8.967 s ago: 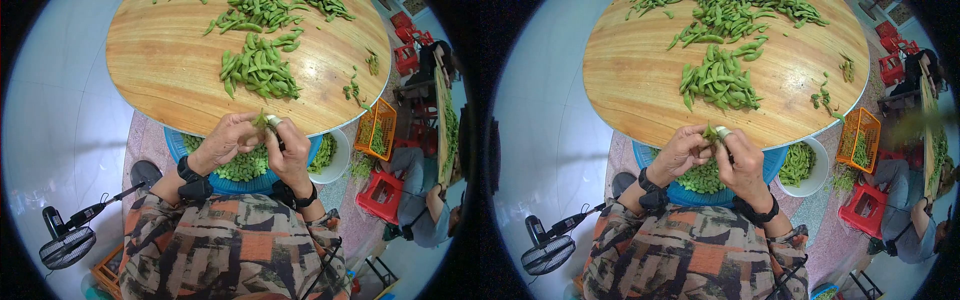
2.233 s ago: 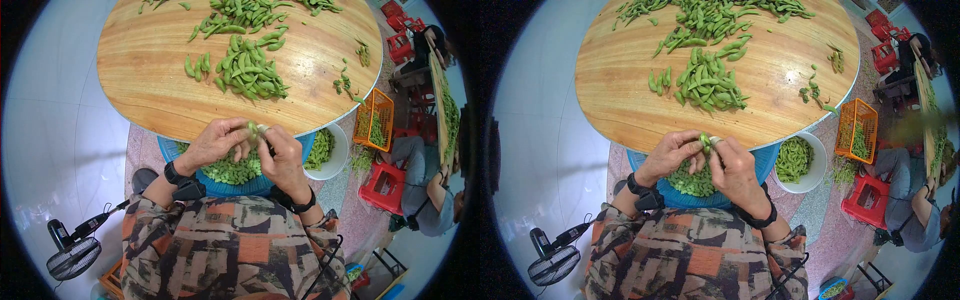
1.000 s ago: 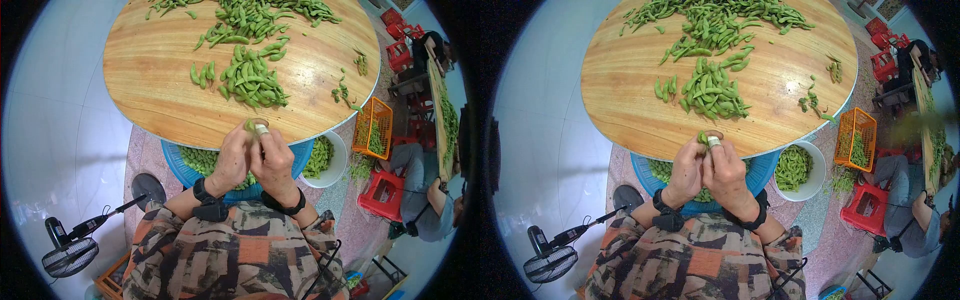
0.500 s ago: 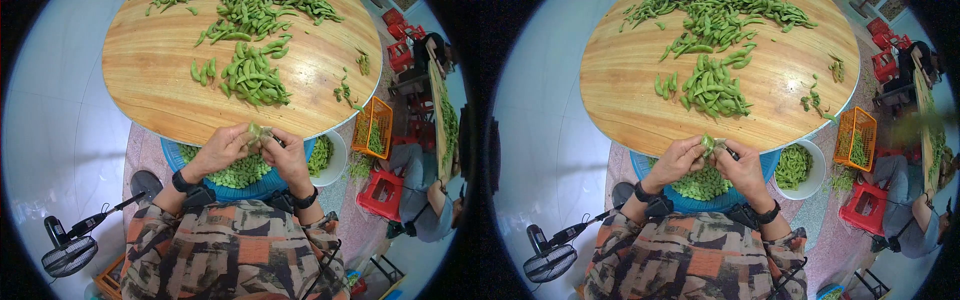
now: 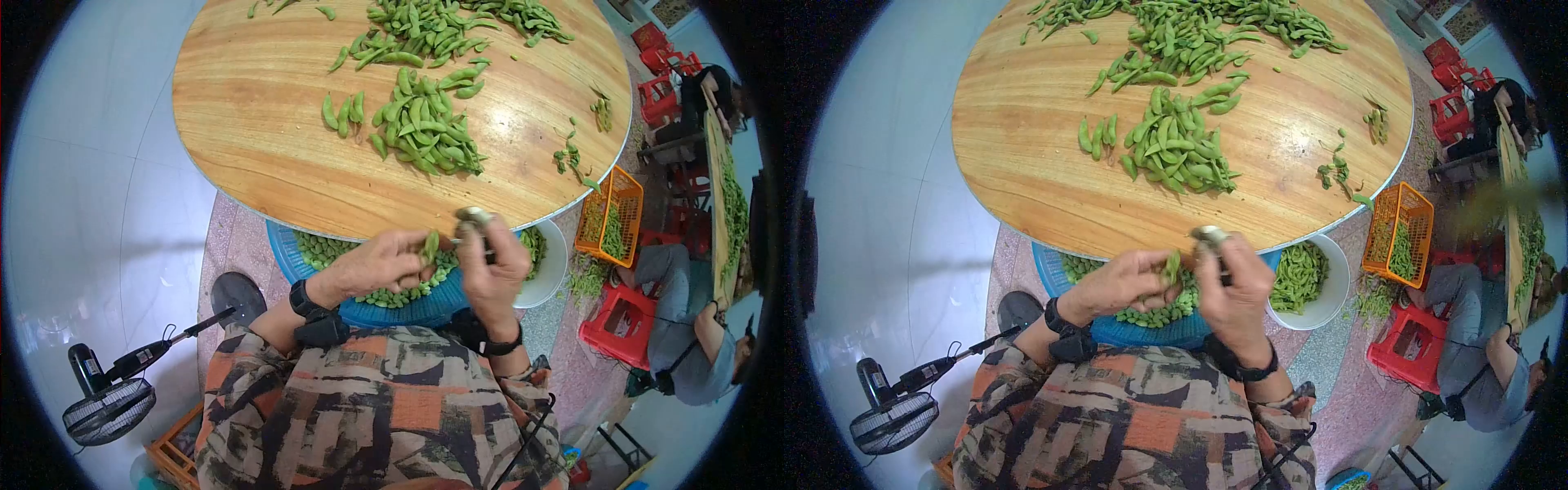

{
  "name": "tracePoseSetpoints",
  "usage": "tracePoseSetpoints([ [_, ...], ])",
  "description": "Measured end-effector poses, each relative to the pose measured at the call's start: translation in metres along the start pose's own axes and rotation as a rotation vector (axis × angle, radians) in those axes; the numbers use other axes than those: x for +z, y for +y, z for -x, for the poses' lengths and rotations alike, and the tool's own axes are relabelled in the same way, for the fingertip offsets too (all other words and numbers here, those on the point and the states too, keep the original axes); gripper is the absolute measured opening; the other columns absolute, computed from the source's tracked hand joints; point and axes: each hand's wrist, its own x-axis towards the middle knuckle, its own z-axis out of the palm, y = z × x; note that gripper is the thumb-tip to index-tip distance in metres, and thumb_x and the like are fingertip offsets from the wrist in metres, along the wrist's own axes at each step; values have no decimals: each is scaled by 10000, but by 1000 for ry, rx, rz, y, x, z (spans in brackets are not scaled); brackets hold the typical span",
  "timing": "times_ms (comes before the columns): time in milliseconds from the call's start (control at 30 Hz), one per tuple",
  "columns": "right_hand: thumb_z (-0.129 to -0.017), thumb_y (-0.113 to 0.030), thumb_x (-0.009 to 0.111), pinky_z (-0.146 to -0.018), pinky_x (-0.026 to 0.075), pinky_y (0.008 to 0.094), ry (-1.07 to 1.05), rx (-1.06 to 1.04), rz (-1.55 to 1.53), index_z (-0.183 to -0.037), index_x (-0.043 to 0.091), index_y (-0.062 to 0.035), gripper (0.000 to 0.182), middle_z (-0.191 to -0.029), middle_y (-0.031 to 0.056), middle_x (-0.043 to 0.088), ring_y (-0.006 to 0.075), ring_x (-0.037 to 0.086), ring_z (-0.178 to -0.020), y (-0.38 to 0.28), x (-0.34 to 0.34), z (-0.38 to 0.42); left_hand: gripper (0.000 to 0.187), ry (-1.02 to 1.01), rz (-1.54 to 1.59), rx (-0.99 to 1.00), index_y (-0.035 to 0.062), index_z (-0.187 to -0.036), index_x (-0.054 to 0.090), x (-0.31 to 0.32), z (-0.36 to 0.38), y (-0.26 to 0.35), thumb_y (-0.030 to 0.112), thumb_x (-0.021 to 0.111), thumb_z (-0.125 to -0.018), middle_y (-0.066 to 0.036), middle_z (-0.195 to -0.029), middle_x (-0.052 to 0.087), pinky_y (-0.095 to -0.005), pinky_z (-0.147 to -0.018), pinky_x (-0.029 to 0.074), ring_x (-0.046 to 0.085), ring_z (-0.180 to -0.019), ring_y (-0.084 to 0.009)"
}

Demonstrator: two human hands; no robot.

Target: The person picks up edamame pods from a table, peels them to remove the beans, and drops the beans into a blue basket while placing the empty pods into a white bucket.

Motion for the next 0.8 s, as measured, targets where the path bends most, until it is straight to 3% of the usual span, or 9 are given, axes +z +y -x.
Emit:
tracePoseSetpoints([
  [133, -818, 26, 666, -584, 457, 263, 12, 271, -126, -1067, 670, 11, 249, -767, 60, 589, 142, 576, -643, 8, -31, 3, 323, -46, -92, -23, 19, -1275, 550, -2, 3, -3, 148, 504, -982, 33, -887, 561, -167, -527, 345, 444, -640, -31],
  [200, -815, 12, 681, -596, 461, 270, -48, 169, -51, -1079, 667, 7, 265, -783, 67, 590, 147, 581, -662, 9, -22, 6, 299, 7, -141, -3, 26, -1250, 572, 2, 0, -6, 149, 506, -986, 31, -877, 574, -177, -536, 364, 460, -643, -35],
  [267, -799, -19, 722, -635, 469, 286, -146, 6, 59, -1109, 656, 0, 318, -824, 81, 590, 159, 587, -710, 7, -11, 8, 255, 69, -637, 198, 31, -1192, 613, 7, -6, -14, 149, 532, -982, -9, -811, 612, -238, -569, 439, 533, -647, -90],
  [400, -807, -1, 714, -673, 482, 270, -131, 153, -79, -1101, 665, -2, 298, -851, 64, 636, 127, 603, -758, 8, -14, 9, 212, 140, -974, 353, 18, -1101, 657, 11, -1, 2, 146, 594, -945, -87, -797, 669, -321, -634, 502, 635, -701, -185],
  [533, -833, -4, 694, -653, 512, 252, 63, 386, -45, -1121, 668, 4, 289, -938, 64, 693, 108, 638, -772, 19, -77, 4, 171, -154, -1146, 338, 19, -1033, 690, -14, 19, 15, 115, 622, -908, -136, -916, 710, -375, -710, 532, 686, -811, -274],
  [567, -837, -10, 692, -638, 512, 257, 75, 299, 117, -1118, 667, 13, 283, -901, 70, 693, 109, 637, -754, 32, -95, 5, 156, -233, -1152, 310, 24, -1012, 699, -19, 22, 20, 103, 624, -900, -138, -946, 718, -380, -734, 538, 692, -842, -288],
  [600, -841, -15, 689, -623, 512, 263, 86, 209, 278, -1115, 666, 21, 277, -864, 75, 692, 110, 636, -737, 44, -111, 6, 174, -156, -1028, 385, 38, -1021, 705, -22, 23, 28, 96, 632, -874, -169, -935, 711, -400, -733, 531, 692, -833, -314],
  [733, -861, -74, 690, -658, 517, 314, 38, 243, 832, -1108, 662, 42, 273, -841, 188, 694, 190, 673, -731, 61, -146, 16, 249, 540, -1478, 751, 48, -1049, 671, -45, 7, 67, 20, 654, -802, -133, -910, 646, -398, -718, 525, 654, -826, -316],
  [800, -875, -75, 672, -681, 520, 329, 135, 142, 1039, -1109, 664, 38, 259, -873, 220, 690, 230, 680, -734, 68, -147, 19, 258, 585, -1533, 777, 46, -1055, 663, -63, -5, 75, -4, 641, -803, -137, -948, 629, -391, -730, 526, 647, -858, -322],
])
